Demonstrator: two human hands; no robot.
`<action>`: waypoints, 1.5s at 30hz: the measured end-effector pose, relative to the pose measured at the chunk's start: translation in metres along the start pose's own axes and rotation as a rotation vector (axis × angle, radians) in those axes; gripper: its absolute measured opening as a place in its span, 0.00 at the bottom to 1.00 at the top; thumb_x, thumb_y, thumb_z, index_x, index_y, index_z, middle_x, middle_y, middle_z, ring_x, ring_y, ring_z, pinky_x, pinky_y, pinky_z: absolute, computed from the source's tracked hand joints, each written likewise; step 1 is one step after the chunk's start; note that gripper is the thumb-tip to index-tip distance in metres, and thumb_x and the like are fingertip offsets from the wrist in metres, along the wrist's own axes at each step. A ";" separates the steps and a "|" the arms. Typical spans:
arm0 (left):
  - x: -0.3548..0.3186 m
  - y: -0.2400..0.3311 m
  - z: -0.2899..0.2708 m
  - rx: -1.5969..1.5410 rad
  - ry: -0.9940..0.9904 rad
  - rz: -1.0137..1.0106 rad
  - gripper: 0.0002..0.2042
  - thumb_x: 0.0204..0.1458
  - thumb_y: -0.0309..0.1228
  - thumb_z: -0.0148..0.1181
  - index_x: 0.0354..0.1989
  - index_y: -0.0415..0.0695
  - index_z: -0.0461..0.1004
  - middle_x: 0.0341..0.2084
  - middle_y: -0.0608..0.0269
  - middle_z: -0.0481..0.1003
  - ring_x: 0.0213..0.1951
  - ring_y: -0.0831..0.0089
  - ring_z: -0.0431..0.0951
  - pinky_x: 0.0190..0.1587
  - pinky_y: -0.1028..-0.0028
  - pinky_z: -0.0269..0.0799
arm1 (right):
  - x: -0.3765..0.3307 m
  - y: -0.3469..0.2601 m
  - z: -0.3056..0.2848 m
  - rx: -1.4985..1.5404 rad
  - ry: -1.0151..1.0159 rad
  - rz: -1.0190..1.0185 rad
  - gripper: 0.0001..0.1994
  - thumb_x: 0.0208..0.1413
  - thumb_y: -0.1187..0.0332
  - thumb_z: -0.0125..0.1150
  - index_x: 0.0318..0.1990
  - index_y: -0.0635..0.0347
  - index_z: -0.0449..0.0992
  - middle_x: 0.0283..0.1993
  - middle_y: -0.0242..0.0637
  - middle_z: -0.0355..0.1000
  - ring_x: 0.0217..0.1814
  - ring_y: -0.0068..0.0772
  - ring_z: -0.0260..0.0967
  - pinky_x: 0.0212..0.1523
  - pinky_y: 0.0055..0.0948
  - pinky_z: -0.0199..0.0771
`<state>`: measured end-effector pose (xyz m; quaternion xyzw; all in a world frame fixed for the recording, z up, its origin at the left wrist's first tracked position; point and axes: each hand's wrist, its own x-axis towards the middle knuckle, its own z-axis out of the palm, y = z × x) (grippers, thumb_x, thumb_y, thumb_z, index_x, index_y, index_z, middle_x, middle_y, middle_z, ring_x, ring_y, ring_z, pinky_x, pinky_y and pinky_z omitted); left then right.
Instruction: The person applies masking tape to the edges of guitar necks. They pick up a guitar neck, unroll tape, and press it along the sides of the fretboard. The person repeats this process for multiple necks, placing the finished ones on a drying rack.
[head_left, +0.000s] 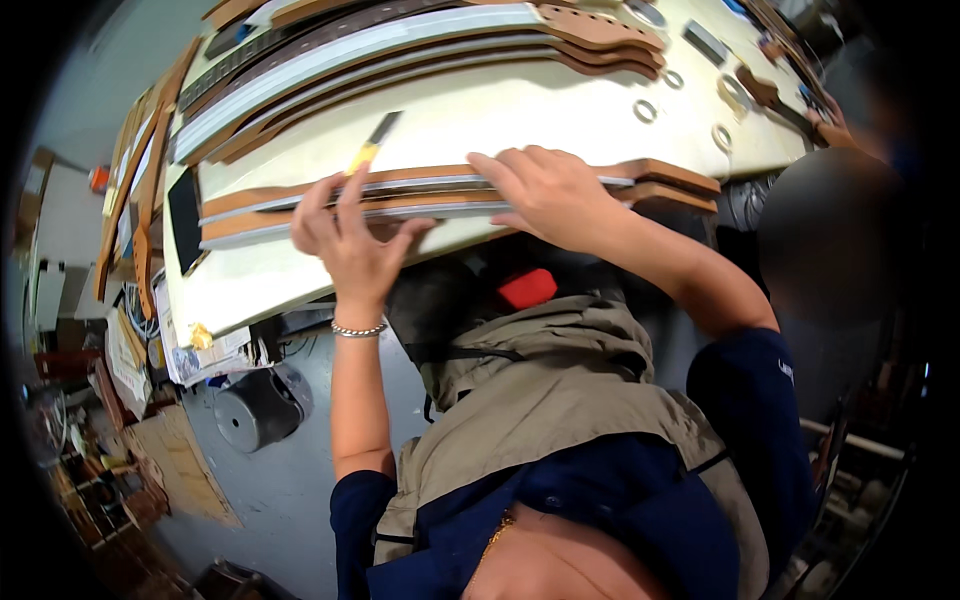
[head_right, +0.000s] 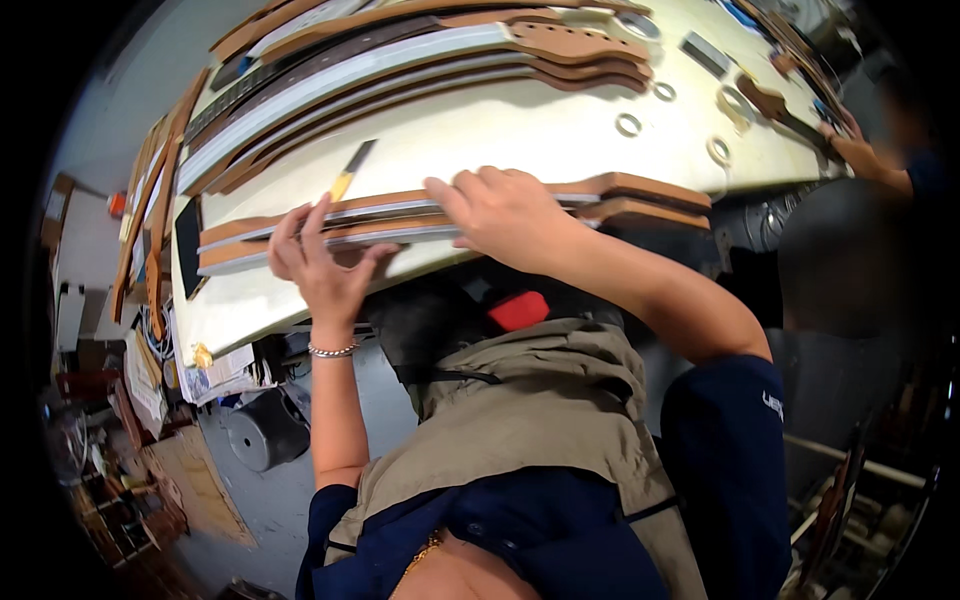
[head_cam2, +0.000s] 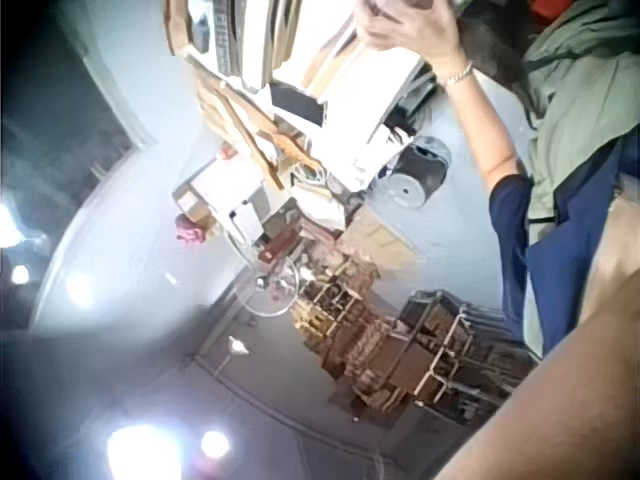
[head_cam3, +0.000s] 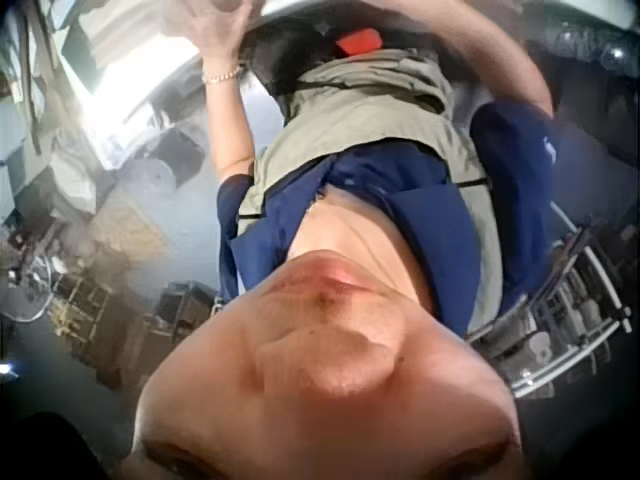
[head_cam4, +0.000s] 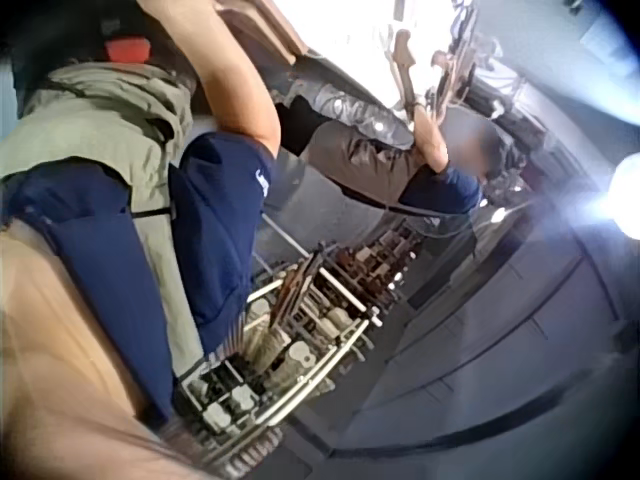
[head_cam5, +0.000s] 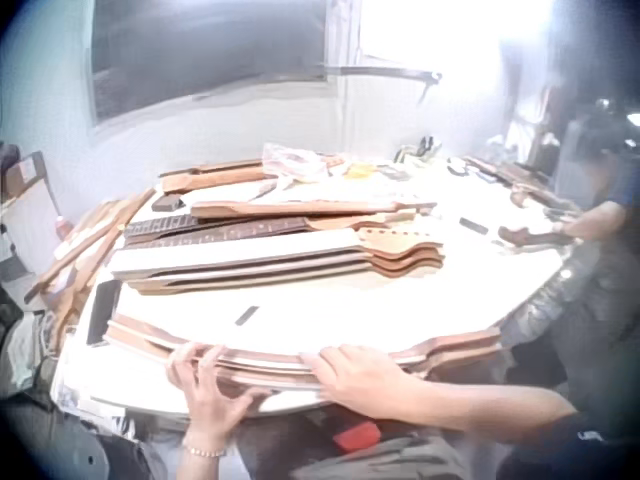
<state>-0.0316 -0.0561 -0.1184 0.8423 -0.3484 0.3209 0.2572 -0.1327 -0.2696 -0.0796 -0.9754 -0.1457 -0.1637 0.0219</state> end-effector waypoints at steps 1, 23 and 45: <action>-0.001 0.000 0.001 0.014 0.016 0.019 0.38 0.30 0.55 0.68 0.52 0.46 0.68 0.47 0.60 0.62 0.54 0.63 0.58 0.55 0.63 0.48 | -0.001 0.001 0.002 -0.005 0.025 -0.014 0.37 0.33 0.61 0.70 0.55 0.61 0.63 0.35 0.36 0.67 0.35 0.34 0.68 0.35 0.29 0.69; -0.035 0.010 0.009 0.152 0.461 0.353 0.33 0.54 0.49 0.49 0.59 0.37 0.52 0.55 0.45 0.51 0.59 0.49 0.52 0.59 0.49 0.49 | -0.054 0.018 -0.035 -0.181 0.348 0.082 0.20 0.40 0.70 0.55 0.46 0.60 0.74 0.23 0.31 0.67 0.23 0.26 0.65 0.21 0.22 0.62; 0.040 0.144 0.087 0.294 -0.386 0.560 0.57 0.32 0.76 0.45 0.60 0.34 0.55 0.57 0.46 0.60 0.54 0.46 0.65 0.52 0.50 0.61 | -0.349 0.064 -0.148 0.134 1.074 1.286 0.36 0.35 0.62 0.75 0.53 0.68 0.66 0.43 0.45 0.73 0.41 0.37 0.73 0.43 0.28 0.72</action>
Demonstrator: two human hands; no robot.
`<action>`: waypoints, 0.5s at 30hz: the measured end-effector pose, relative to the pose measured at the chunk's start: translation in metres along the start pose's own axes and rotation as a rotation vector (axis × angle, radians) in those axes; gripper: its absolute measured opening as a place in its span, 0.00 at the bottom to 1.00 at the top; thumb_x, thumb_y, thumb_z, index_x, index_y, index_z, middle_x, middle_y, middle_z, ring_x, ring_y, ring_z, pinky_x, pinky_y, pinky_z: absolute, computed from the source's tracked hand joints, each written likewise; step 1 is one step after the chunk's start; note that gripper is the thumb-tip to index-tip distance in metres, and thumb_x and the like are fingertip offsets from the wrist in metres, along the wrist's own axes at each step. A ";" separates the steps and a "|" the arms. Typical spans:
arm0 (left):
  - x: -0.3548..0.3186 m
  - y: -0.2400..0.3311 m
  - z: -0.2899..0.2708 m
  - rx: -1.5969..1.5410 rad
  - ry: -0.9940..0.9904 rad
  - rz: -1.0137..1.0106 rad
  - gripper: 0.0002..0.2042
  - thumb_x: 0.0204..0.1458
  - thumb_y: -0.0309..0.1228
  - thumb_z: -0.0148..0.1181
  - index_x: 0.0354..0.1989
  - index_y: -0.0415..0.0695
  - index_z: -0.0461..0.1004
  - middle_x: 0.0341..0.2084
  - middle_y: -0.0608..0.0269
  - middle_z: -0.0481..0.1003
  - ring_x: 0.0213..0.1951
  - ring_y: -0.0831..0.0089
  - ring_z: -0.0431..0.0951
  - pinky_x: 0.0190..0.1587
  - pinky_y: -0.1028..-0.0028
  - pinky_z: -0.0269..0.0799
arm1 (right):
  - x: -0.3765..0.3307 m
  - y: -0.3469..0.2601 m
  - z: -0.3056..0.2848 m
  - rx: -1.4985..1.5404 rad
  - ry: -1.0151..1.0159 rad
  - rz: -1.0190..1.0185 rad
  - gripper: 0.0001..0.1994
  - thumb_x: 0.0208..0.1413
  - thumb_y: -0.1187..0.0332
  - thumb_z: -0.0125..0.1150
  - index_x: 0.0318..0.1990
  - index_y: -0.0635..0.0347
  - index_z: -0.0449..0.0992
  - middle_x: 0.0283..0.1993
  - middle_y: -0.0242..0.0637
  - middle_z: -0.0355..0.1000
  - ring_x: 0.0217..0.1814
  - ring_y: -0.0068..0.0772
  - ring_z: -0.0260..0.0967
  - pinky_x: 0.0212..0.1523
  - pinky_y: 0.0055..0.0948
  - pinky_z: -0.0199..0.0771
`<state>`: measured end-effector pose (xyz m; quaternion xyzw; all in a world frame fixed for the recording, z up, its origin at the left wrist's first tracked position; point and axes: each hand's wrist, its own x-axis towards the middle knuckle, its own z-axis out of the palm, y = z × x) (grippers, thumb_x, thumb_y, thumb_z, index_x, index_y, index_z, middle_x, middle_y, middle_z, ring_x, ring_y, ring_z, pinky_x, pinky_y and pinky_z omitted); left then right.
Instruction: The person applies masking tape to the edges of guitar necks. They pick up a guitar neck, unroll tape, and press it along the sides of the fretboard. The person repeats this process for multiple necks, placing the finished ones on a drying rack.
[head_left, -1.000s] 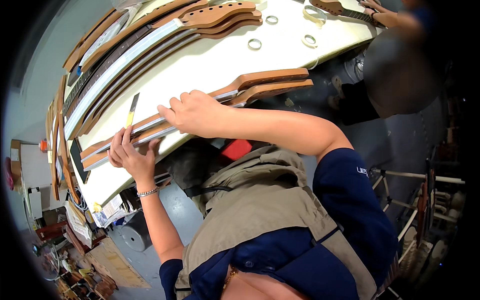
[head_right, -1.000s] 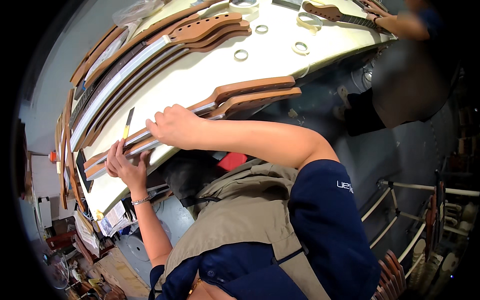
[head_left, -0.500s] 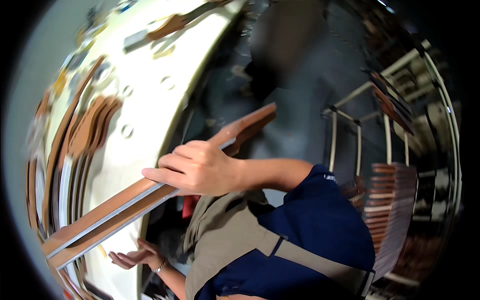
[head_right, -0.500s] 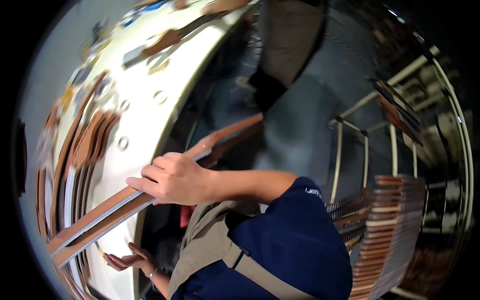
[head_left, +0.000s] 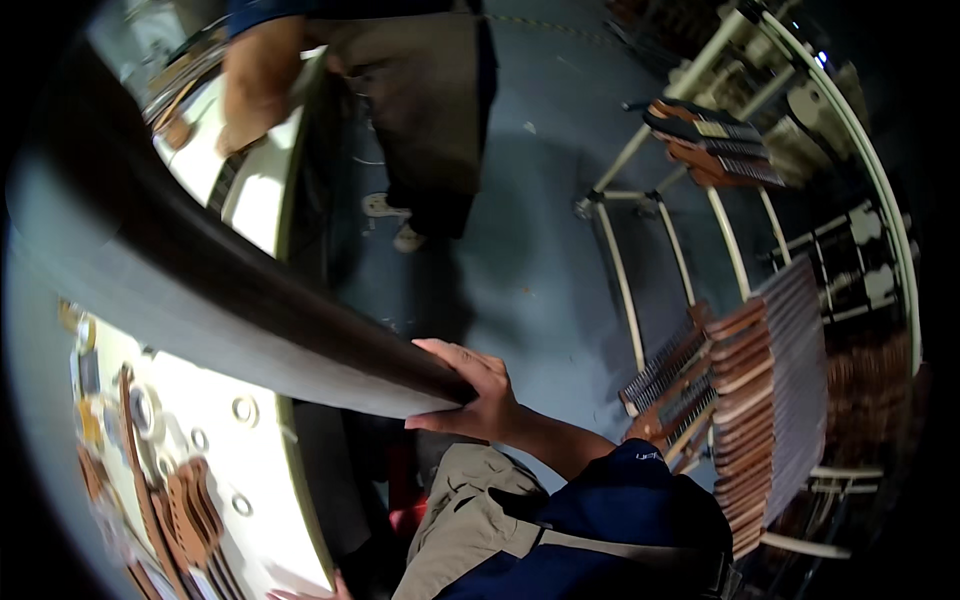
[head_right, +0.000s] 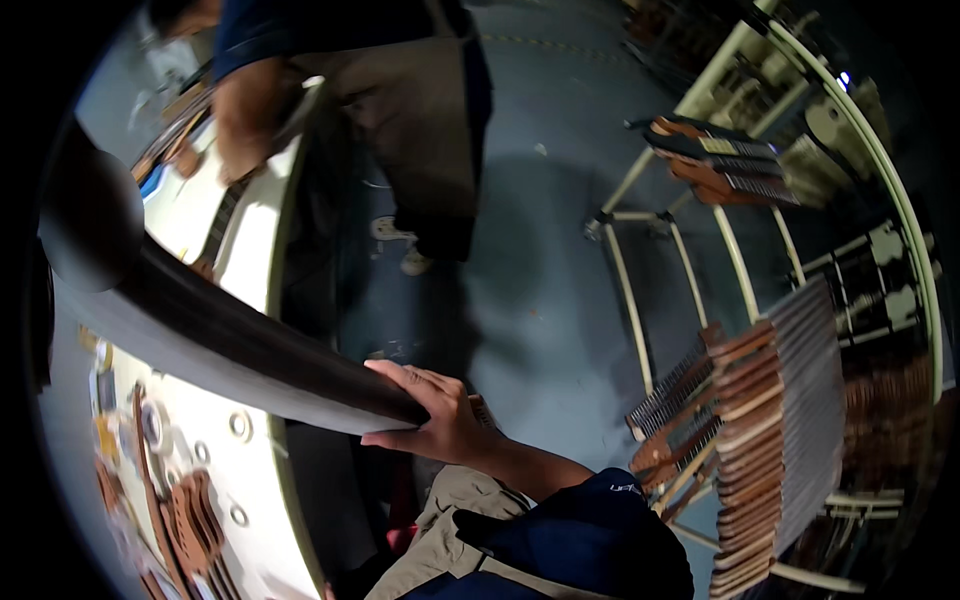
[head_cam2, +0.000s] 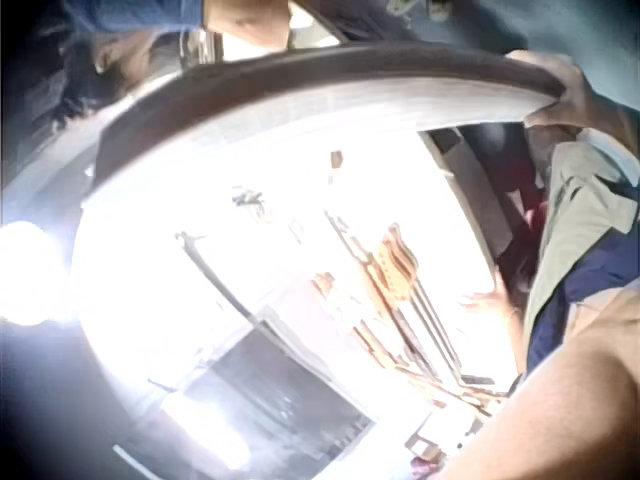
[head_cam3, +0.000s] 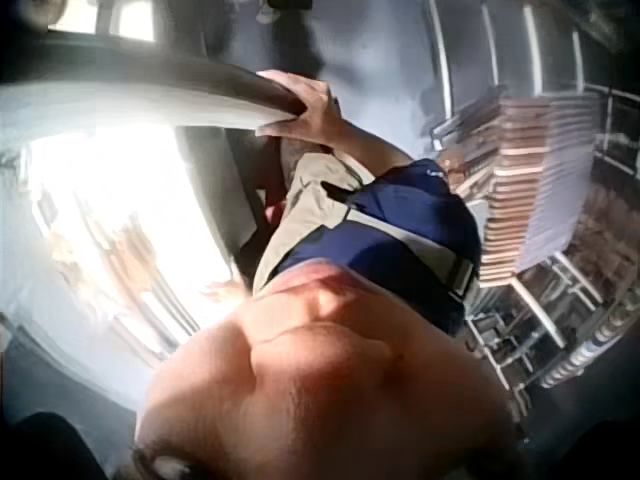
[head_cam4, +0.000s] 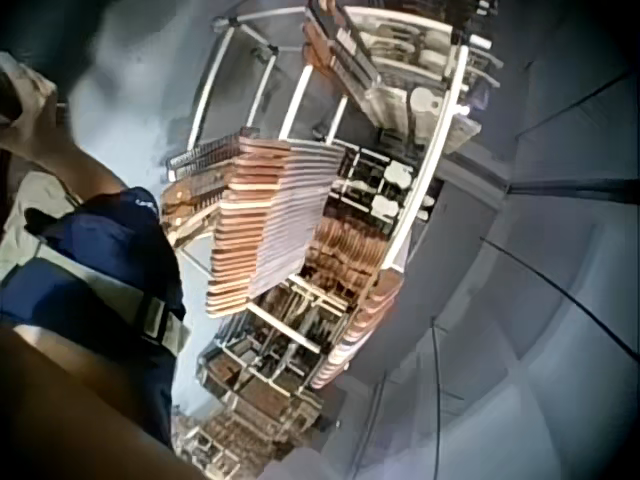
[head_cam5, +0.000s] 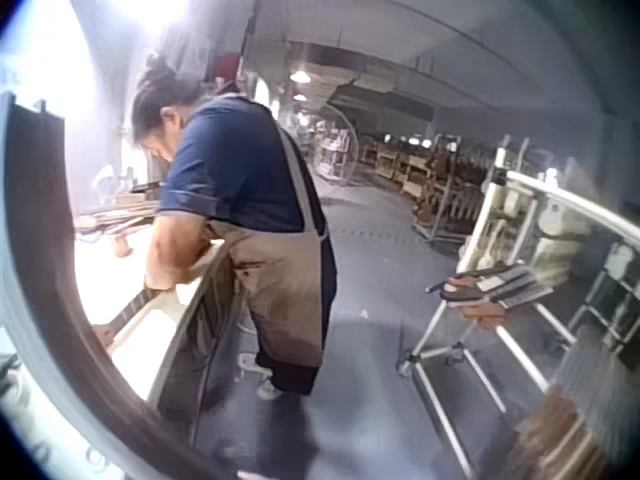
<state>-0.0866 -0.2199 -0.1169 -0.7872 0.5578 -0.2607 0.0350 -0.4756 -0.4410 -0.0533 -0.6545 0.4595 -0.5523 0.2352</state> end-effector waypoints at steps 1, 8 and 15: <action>-0.002 0.000 0.003 0.159 -0.038 0.050 0.56 0.35 0.75 0.44 0.63 0.36 0.49 0.60 0.47 0.56 0.59 0.48 0.59 0.55 0.52 0.58 | 0.004 0.003 -0.010 -0.015 0.049 0.051 0.36 0.34 0.62 0.75 0.53 0.69 0.66 0.43 0.44 0.73 0.41 0.36 0.73 0.43 0.27 0.71; 0.048 0.044 0.030 -0.116 -0.209 0.161 0.50 0.37 0.70 0.45 0.59 0.36 0.52 0.56 0.48 0.58 0.54 0.49 0.62 0.52 0.54 0.60 | 0.019 -0.009 -0.096 -0.002 0.454 0.280 0.37 0.38 0.60 0.74 0.54 0.74 0.64 0.47 0.47 0.71 0.47 0.33 0.70 0.49 0.28 0.69; 0.139 0.134 0.028 -0.420 -0.388 0.417 0.44 0.38 0.65 0.46 0.55 0.37 0.56 0.51 0.48 0.61 0.50 0.51 0.64 0.48 0.56 0.62 | 0.022 -0.033 -0.183 -0.041 0.718 0.312 0.36 0.38 0.63 0.74 0.54 0.73 0.64 0.42 0.43 0.73 0.40 0.27 0.71 0.43 0.25 0.71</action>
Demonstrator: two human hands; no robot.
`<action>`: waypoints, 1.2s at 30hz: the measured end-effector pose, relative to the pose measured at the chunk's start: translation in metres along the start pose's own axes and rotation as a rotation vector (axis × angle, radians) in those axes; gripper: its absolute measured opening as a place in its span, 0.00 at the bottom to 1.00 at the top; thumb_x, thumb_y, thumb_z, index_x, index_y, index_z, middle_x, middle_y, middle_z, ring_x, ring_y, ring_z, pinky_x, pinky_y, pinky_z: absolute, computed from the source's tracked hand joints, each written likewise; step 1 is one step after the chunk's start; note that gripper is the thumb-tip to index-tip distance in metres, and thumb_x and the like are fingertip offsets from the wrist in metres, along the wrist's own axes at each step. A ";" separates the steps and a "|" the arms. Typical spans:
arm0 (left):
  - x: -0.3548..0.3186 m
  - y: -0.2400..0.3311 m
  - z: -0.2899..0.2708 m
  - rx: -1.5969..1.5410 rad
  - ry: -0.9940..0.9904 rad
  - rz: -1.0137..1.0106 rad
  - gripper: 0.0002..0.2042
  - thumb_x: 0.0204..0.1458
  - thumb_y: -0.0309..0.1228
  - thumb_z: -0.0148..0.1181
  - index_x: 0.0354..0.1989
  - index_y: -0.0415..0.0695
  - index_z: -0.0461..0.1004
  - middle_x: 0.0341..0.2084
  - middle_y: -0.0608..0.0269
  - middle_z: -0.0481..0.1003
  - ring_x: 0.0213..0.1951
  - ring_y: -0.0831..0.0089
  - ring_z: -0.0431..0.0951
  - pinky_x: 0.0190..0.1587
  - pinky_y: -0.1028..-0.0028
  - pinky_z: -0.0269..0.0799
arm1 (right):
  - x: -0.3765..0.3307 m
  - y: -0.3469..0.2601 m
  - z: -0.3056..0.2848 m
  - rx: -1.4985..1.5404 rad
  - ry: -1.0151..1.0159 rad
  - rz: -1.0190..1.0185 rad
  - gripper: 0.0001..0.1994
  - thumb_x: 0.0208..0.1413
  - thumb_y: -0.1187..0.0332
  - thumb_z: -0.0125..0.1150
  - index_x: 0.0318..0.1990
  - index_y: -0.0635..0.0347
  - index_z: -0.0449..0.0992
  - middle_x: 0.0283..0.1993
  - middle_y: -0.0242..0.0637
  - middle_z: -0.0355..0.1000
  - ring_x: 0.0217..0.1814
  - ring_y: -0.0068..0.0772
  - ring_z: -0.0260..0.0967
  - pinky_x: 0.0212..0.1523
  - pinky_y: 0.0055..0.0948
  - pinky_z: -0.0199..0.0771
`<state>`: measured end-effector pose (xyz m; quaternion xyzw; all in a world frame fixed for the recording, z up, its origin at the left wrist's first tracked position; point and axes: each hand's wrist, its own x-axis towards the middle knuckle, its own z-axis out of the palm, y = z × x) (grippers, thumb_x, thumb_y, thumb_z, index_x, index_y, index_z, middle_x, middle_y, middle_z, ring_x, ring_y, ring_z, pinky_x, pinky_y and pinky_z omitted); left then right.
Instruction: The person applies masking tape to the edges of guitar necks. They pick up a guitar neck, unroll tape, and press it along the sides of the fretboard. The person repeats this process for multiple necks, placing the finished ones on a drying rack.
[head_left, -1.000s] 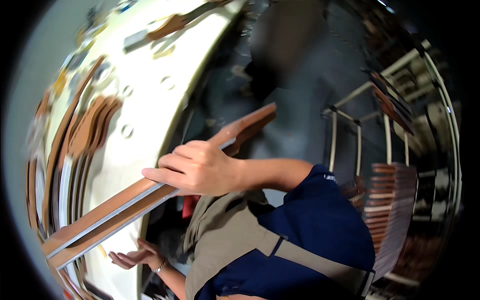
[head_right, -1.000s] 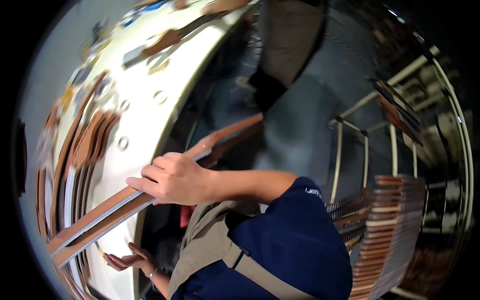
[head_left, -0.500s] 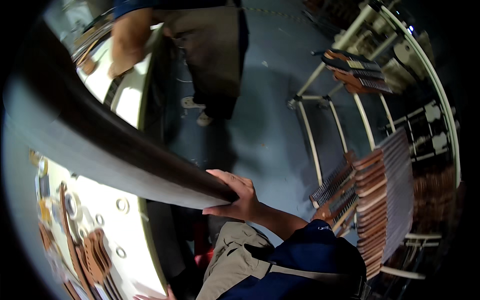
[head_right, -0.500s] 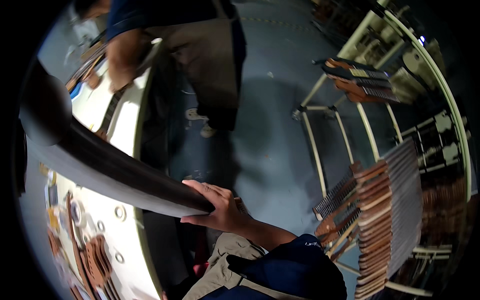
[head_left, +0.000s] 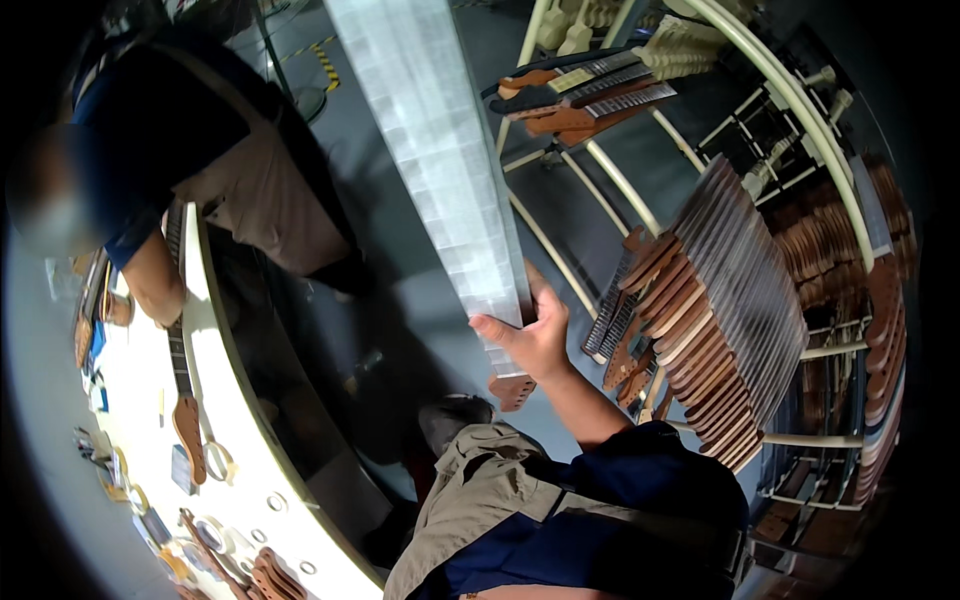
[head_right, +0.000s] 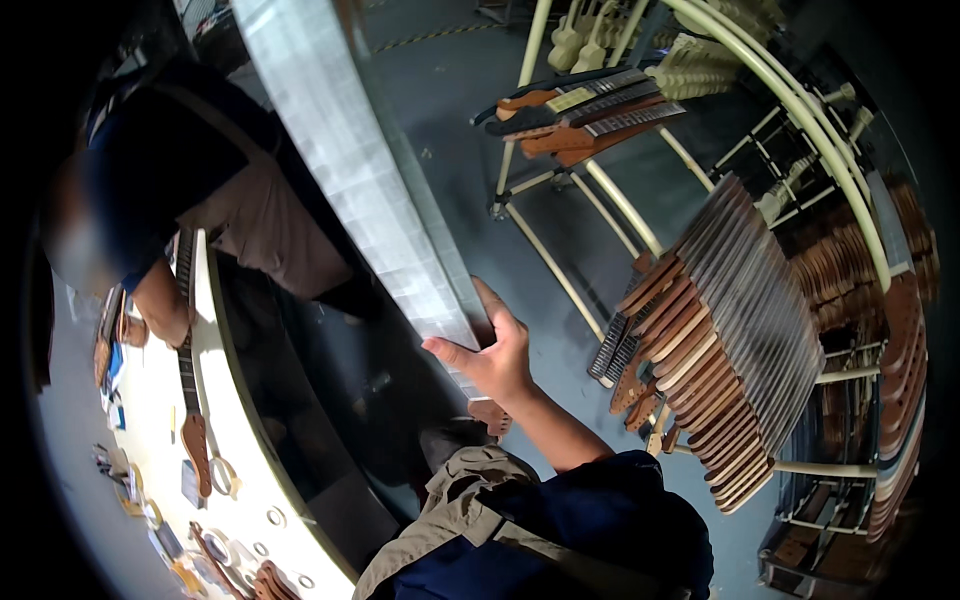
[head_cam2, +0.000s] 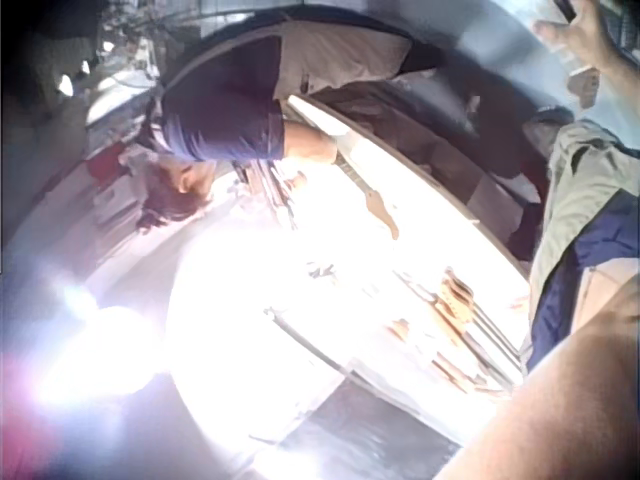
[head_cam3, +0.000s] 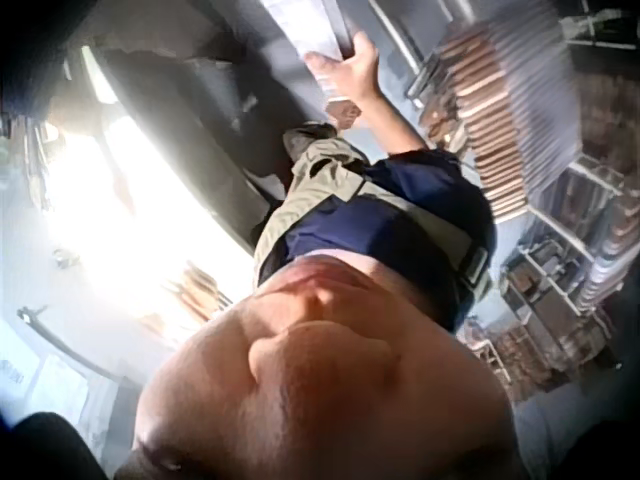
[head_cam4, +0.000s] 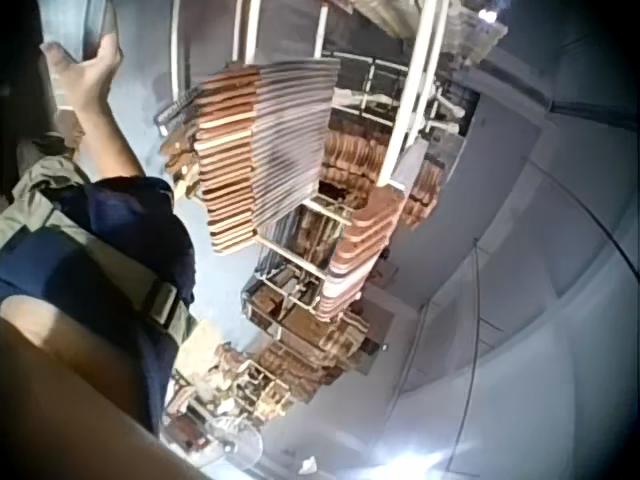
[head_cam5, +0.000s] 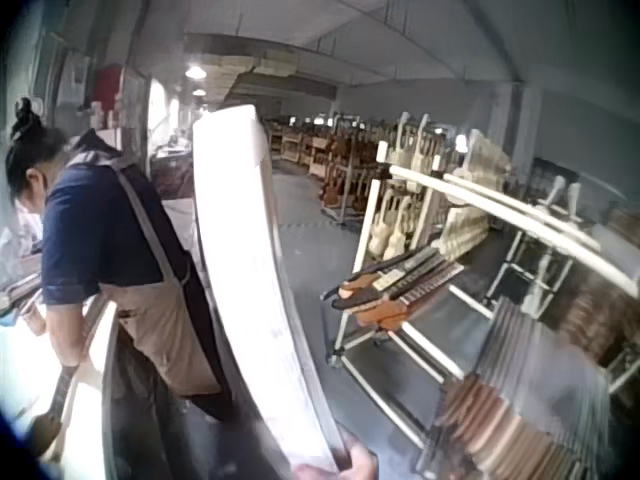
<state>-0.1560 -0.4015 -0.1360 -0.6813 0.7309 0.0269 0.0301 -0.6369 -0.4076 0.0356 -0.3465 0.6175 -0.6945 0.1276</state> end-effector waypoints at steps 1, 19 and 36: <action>0.015 0.010 -0.002 -0.030 -0.023 0.039 0.43 0.39 0.64 0.46 0.54 0.37 0.57 0.51 0.49 0.61 0.49 0.51 0.64 0.47 0.56 0.62 | 0.003 -0.005 -0.006 0.050 0.025 0.006 0.36 0.39 0.64 0.74 0.54 0.73 0.64 0.43 0.42 0.73 0.40 0.26 0.71 0.43 0.25 0.71; 0.192 0.127 -0.003 -0.193 -0.688 0.560 0.28 0.43 0.51 0.49 0.44 0.38 0.66 0.39 0.50 0.68 0.38 0.55 0.70 0.38 0.61 0.66 | 0.071 -0.104 -0.111 -0.159 0.544 -0.134 0.27 0.45 0.69 0.68 0.52 0.70 0.65 0.44 0.38 0.70 0.44 0.23 0.67 0.46 0.23 0.66; 0.343 0.424 -0.020 0.429 -1.014 1.421 0.16 0.47 0.39 0.51 0.35 0.39 0.74 0.28 0.51 0.75 0.27 0.59 0.76 0.29 0.66 0.70 | 0.217 -0.271 -0.286 -0.335 0.701 0.379 0.21 0.38 0.53 0.73 0.33 0.61 0.76 0.29 0.36 0.74 0.24 0.24 0.70 0.21 0.23 0.68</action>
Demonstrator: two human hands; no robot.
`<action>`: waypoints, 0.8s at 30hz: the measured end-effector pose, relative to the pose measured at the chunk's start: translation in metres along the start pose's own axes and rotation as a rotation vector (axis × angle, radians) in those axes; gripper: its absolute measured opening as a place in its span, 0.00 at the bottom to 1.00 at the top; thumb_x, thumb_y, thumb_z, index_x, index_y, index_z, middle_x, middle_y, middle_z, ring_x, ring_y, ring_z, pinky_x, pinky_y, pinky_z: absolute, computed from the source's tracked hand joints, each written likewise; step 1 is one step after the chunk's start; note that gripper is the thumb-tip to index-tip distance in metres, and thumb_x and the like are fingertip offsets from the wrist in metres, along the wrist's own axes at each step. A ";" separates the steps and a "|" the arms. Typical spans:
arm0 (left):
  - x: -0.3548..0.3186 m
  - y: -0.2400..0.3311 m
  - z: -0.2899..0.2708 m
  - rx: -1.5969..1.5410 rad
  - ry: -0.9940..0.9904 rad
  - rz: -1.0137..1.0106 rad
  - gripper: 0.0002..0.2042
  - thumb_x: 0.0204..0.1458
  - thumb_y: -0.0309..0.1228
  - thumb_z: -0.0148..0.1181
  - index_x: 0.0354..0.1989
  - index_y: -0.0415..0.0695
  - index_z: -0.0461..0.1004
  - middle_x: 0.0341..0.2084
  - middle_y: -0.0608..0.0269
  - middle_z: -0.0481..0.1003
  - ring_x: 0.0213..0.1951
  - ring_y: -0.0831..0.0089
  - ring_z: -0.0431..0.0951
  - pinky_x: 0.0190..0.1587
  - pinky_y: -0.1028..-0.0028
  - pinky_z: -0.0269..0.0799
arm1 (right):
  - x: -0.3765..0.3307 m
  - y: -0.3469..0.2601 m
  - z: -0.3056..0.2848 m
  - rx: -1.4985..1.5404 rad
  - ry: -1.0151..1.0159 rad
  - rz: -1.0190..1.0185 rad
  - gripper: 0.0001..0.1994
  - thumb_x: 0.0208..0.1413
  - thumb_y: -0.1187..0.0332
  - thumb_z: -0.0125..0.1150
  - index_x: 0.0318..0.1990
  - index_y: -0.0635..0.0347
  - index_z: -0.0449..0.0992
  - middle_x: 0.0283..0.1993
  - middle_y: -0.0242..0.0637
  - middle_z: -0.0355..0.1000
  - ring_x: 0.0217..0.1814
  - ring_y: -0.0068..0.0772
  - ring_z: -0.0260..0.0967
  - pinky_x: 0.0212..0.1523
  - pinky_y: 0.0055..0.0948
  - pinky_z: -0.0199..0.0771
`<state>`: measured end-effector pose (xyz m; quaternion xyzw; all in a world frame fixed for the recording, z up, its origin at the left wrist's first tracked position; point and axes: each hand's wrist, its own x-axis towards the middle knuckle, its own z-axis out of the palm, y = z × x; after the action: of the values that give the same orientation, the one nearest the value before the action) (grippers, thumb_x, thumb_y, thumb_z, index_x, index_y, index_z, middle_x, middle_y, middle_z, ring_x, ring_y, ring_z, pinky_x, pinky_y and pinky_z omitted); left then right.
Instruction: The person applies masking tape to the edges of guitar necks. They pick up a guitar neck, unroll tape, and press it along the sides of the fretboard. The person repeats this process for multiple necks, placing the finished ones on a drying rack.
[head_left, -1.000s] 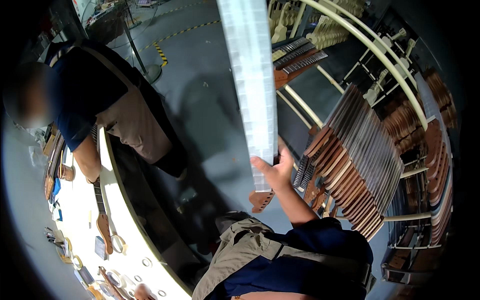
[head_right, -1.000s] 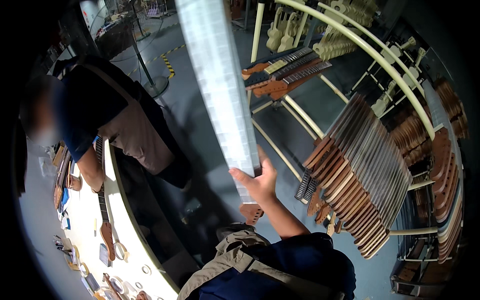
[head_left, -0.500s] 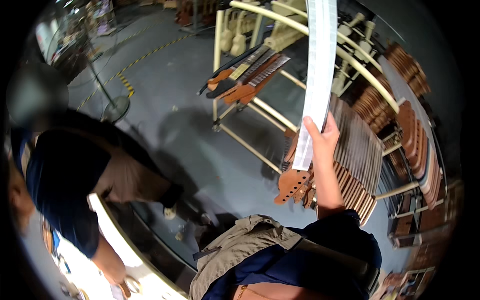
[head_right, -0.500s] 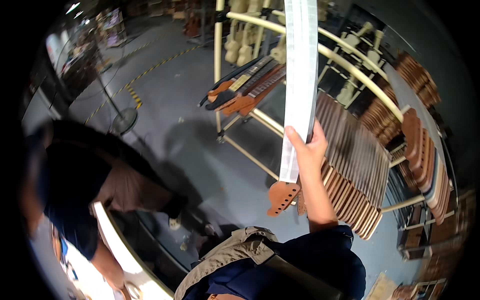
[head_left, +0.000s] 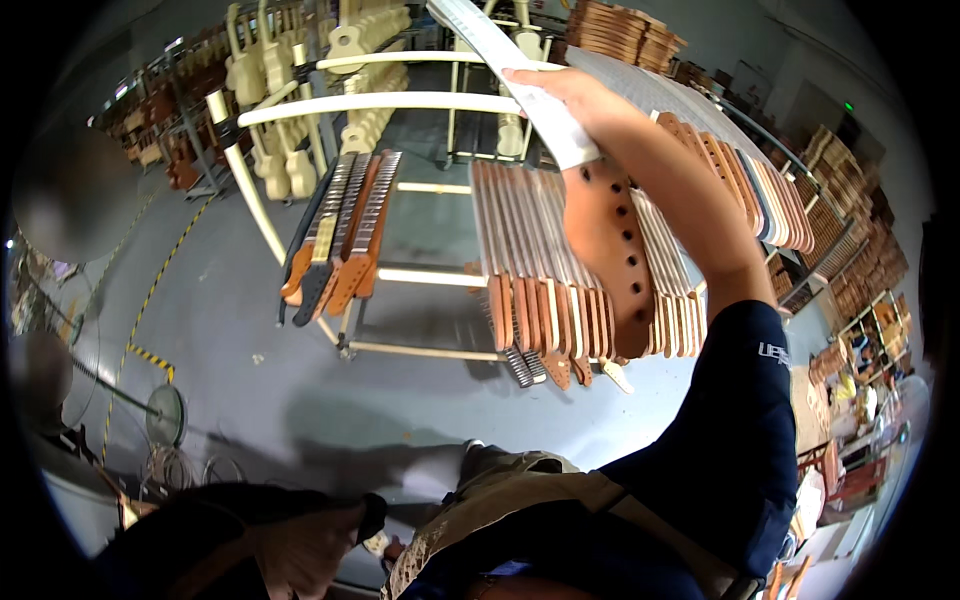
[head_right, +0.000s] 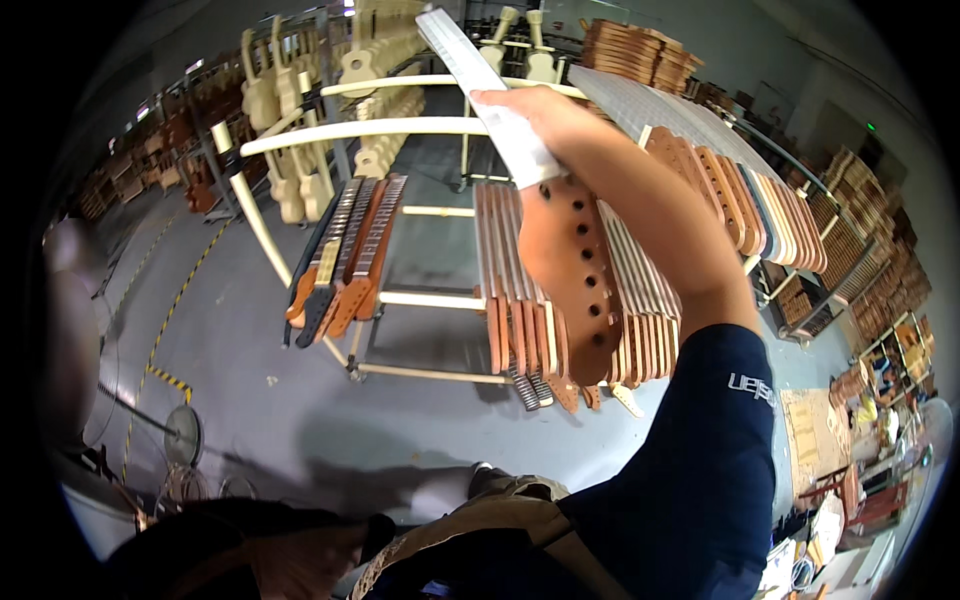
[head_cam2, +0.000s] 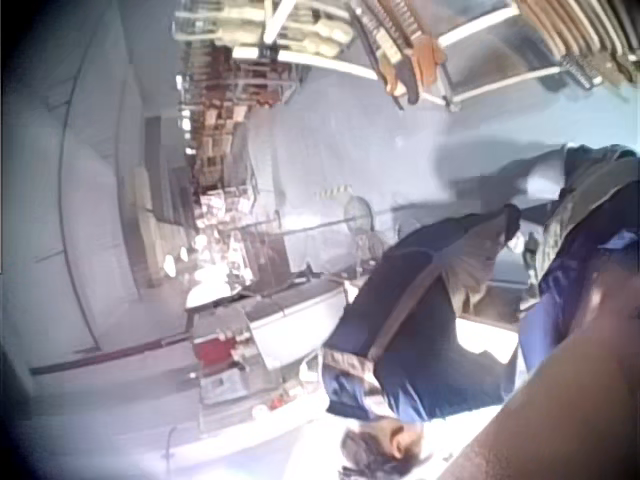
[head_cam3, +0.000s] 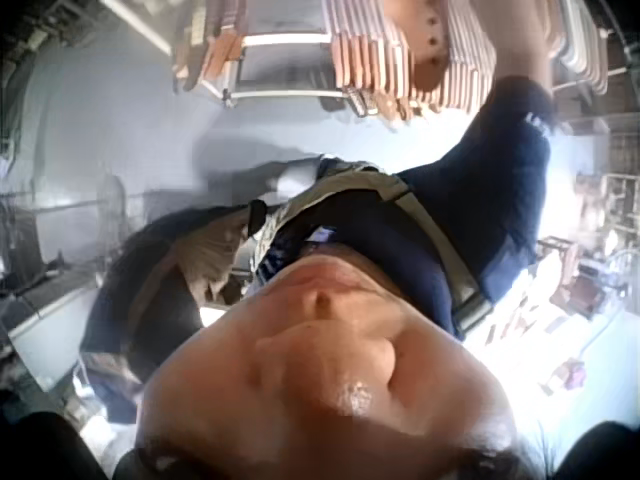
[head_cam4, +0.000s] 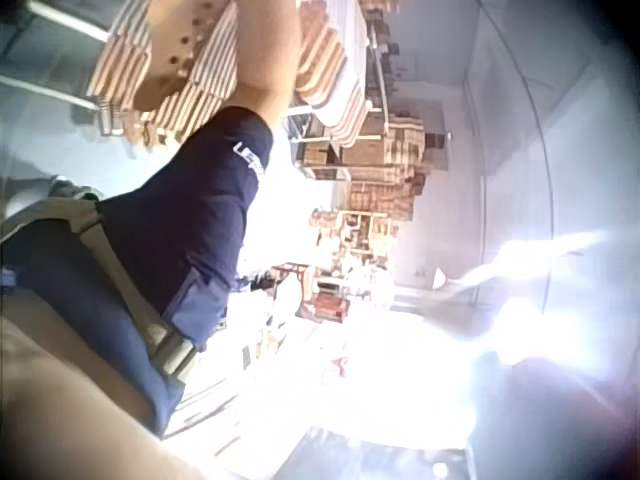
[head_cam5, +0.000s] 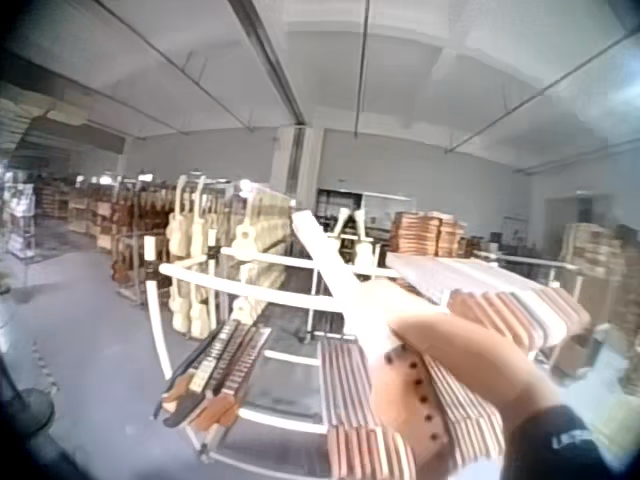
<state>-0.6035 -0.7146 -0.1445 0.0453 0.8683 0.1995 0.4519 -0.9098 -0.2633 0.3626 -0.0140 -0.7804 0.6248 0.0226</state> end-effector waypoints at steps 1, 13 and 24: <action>0.014 0.014 -0.017 0.033 -0.016 0.053 0.15 0.47 0.38 0.51 0.35 0.39 0.75 0.28 0.52 0.75 0.26 0.59 0.76 0.29 0.66 0.71 | 0.010 -0.005 -0.010 -0.002 0.065 0.082 0.21 0.41 0.54 0.71 0.35 0.62 0.76 0.27 0.33 0.73 0.24 0.22 0.69 0.24 0.21 0.68; 0.095 0.147 -0.177 0.787 -1.058 0.232 0.12 0.50 0.32 0.53 0.40 0.39 0.74 0.35 0.52 0.76 0.37 0.61 0.75 0.38 0.66 0.70 | 0.078 -0.007 -0.151 -0.895 0.361 0.108 0.37 0.34 0.48 0.71 0.44 0.76 0.71 0.43 0.53 0.72 0.42 0.42 0.72 0.42 0.34 0.70; -0.052 0.537 -0.527 -0.169 -0.064 1.338 0.26 0.59 0.40 0.44 0.57 0.30 0.56 0.44 0.45 0.71 0.49 0.62 0.72 0.53 0.70 0.69 | 0.131 0.016 -0.166 -1.367 0.522 0.168 0.38 0.27 0.40 0.68 0.38 0.70 0.77 0.34 0.48 0.75 0.35 0.41 0.74 0.35 0.35 0.72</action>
<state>-1.0503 -0.3968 0.3736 0.5435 0.6210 0.5022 0.2585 -1.0320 -0.0920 0.3858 -0.2330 -0.9611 -0.0250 0.1461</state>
